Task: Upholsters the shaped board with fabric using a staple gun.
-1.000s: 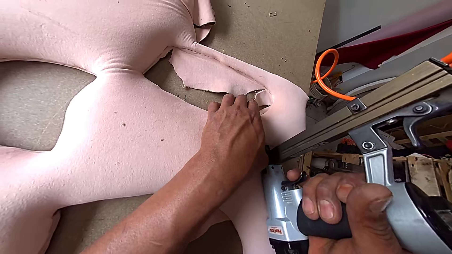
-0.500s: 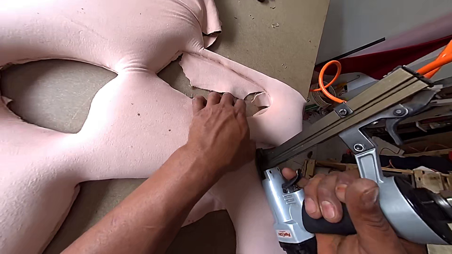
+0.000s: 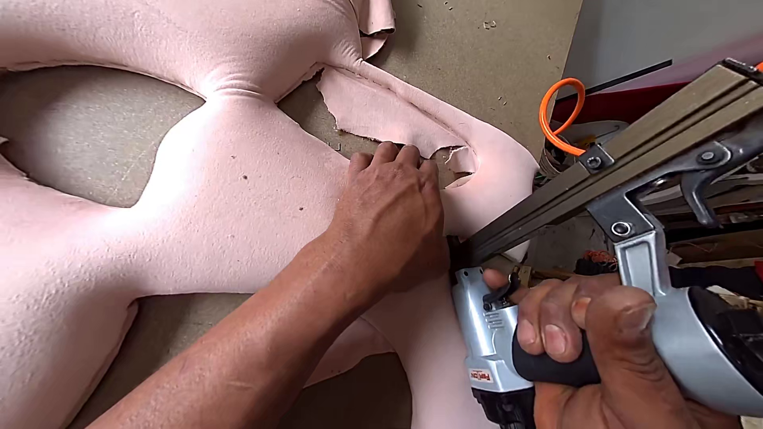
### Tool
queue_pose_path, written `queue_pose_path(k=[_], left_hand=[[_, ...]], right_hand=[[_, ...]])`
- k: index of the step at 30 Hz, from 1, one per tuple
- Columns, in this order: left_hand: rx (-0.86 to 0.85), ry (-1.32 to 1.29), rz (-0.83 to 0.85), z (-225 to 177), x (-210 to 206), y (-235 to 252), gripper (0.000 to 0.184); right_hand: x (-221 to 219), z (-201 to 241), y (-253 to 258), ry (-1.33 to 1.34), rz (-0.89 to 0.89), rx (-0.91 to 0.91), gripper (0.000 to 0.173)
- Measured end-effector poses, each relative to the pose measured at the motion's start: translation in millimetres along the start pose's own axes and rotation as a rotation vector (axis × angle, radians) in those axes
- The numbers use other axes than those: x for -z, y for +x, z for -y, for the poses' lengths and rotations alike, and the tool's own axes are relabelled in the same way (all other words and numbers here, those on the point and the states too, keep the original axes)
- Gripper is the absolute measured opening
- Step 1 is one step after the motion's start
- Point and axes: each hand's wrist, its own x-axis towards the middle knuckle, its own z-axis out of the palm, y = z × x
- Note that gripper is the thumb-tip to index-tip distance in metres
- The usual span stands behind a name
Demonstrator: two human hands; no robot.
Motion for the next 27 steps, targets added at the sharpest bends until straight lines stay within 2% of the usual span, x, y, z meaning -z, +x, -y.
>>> queue_pose_path(k=[3, 15, 19, 23, 27], left_hand=[[-0.029, -0.01, 0.05, 3, 5, -1, 0.063], [-0.046, -0.019, 0.01, 5, 0, -1, 0.06], [0.003, 0.015, -0.101, 1, -9, -5, 0.053], [0.024, 0.042, -0.088, -4, -14, -2, 0.049], [-0.082, -0.021, -0.009, 14, -2, 0, 0.054]], right_hand=[[0, -2, -1, 0.012, 0.008, 0.009, 0.024], [-5, -1, -1, -0.043, -0.025, 0.03, 0.026], [21, 4, 9, 0.028, 0.066, -0.036, 0.024], [43, 11, 8, 0.073, 0.164, -0.089, 0.027], [37, 9, 9, 0.048, 0.185, -0.063, 0.028]])
